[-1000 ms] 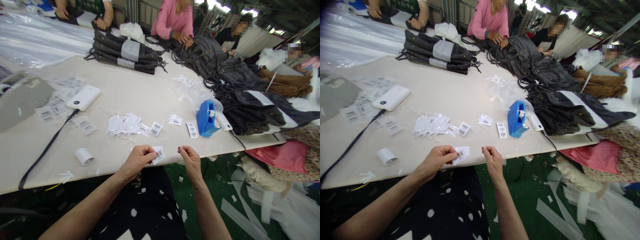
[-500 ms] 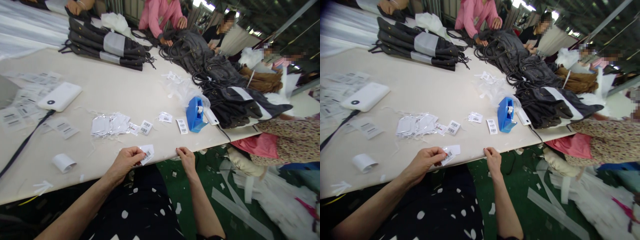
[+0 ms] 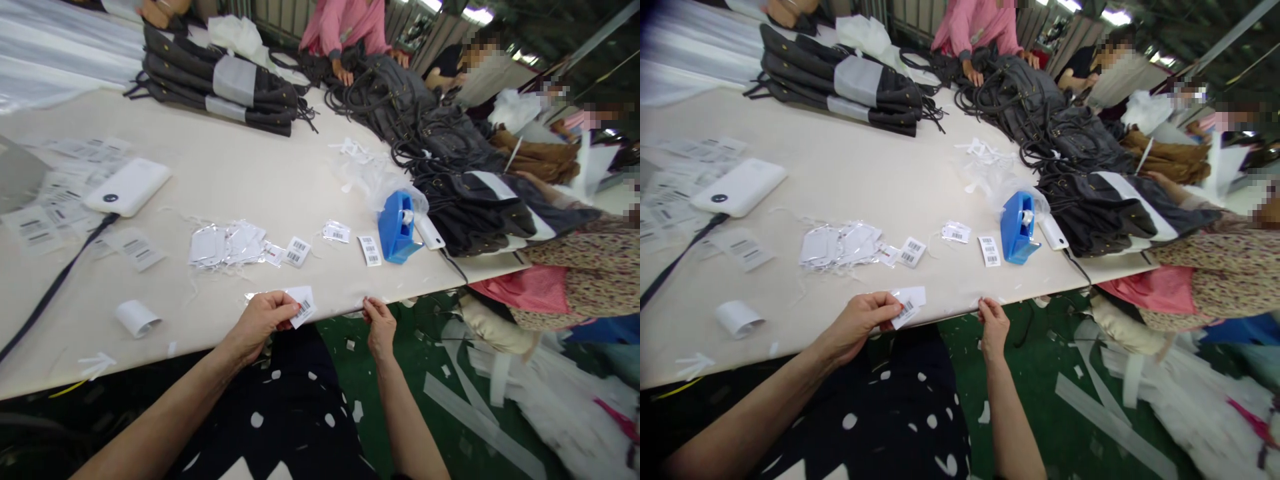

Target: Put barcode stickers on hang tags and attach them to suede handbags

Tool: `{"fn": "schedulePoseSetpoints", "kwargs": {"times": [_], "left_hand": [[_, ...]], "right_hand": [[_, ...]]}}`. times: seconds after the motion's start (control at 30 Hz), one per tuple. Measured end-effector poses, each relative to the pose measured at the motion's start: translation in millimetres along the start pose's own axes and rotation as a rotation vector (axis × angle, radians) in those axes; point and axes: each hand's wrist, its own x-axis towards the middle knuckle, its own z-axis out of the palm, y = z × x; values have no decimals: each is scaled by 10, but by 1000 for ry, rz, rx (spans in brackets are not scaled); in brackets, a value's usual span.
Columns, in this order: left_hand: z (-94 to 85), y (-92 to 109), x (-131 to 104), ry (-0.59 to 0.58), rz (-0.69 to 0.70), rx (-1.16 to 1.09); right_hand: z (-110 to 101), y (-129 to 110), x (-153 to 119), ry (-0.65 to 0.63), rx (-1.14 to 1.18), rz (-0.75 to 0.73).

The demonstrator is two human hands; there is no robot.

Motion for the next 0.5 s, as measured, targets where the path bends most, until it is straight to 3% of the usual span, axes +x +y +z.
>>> {"fn": "schedulePoseSetpoints", "kwargs": {"times": [0.27, 0.5], "left_hand": [[37, -39, -7, -15, -15, -41], [39, -29, -54, -45, -1, -73]], "right_hand": [[102, -3, 16, 59, 36, -18], [68, -56, 16, -4, -16, -55]]}}
